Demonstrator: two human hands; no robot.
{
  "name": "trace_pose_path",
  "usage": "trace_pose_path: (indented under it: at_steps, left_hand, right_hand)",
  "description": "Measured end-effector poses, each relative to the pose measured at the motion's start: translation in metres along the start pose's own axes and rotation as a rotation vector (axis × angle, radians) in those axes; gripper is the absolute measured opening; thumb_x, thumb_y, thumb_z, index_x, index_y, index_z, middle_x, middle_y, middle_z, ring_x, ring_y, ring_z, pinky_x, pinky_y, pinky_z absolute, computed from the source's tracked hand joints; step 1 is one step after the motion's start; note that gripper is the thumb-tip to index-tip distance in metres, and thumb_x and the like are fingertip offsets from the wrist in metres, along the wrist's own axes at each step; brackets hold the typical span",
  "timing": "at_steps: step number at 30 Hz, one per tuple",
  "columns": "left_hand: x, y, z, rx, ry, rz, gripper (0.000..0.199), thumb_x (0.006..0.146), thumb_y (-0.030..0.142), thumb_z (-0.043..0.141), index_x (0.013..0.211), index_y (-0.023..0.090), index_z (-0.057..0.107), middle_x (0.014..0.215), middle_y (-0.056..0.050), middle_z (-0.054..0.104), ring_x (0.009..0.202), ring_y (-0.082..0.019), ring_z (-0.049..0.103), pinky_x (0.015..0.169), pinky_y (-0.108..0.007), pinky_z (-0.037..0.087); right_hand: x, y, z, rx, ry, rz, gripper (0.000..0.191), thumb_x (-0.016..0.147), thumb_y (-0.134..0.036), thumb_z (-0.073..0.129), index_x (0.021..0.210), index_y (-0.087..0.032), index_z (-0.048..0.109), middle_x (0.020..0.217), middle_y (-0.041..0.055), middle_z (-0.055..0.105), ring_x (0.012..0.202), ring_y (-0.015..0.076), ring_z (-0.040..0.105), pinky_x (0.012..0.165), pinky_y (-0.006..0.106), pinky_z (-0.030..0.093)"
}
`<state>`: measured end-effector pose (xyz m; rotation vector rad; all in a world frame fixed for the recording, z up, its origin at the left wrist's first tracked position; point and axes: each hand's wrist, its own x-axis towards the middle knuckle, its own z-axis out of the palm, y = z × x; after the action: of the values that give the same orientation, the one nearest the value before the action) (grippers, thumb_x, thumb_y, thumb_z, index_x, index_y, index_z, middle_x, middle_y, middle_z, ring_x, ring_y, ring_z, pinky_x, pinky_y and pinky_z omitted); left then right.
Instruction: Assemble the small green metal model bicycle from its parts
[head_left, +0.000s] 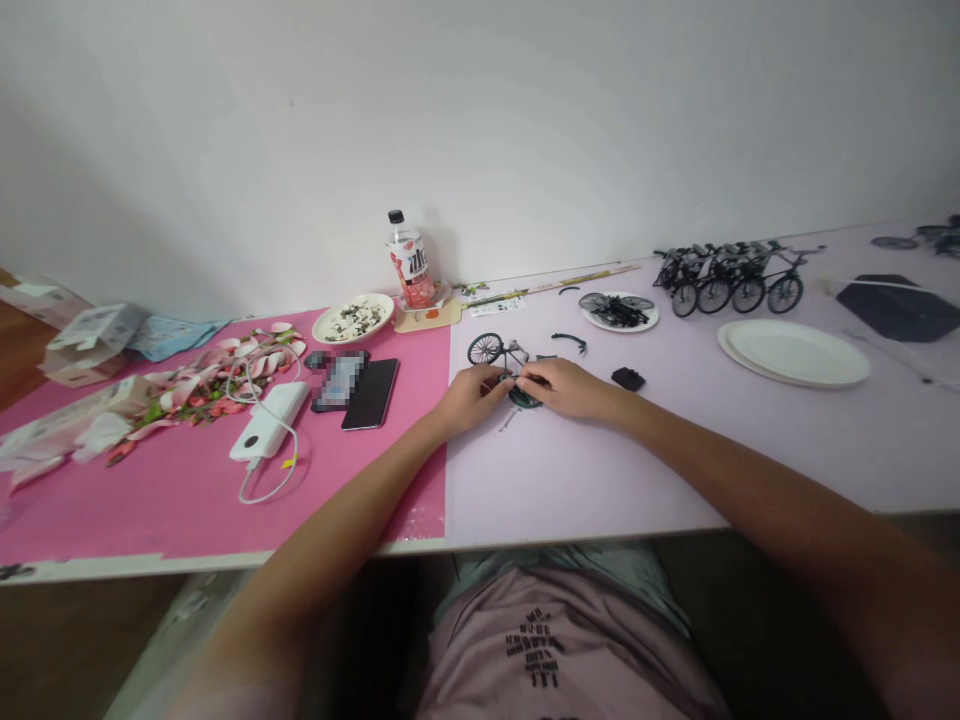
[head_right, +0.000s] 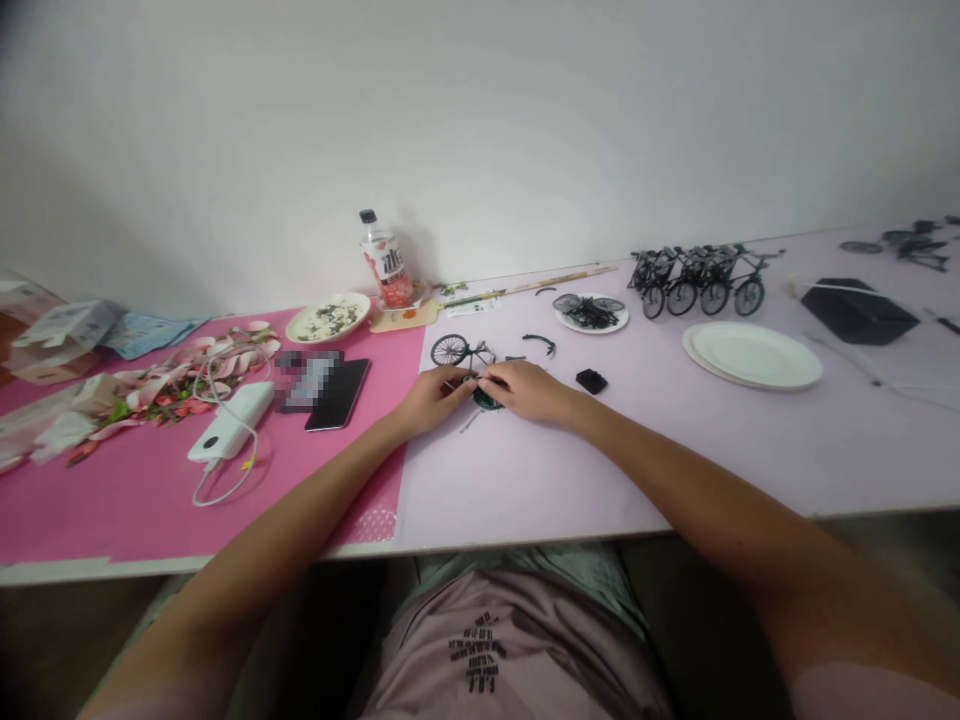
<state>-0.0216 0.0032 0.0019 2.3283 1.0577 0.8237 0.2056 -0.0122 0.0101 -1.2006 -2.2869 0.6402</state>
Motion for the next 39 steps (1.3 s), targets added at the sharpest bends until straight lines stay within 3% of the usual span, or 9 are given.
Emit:
trace_pose_path:
  at_steps: [39]
  left_hand:
    - [0.0,0.0003,0.0,-0.007,-0.009,-0.018,0.036,0.1,0.046,0.055,0.099,0.017,0.076,0.094,-0.006,0.077,0.078,-0.018,0.068,0.072,-0.027,0.053]
  right_hand:
    - [0.0008,0.0012,0.0001,-0.006,-0.009,0.015,0.028,0.103,-0.041,0.049,0.088,-0.022,0.063,0.084,0.0038,0.068,0.074,0.0189,0.057,0.068,0.032,0.037]
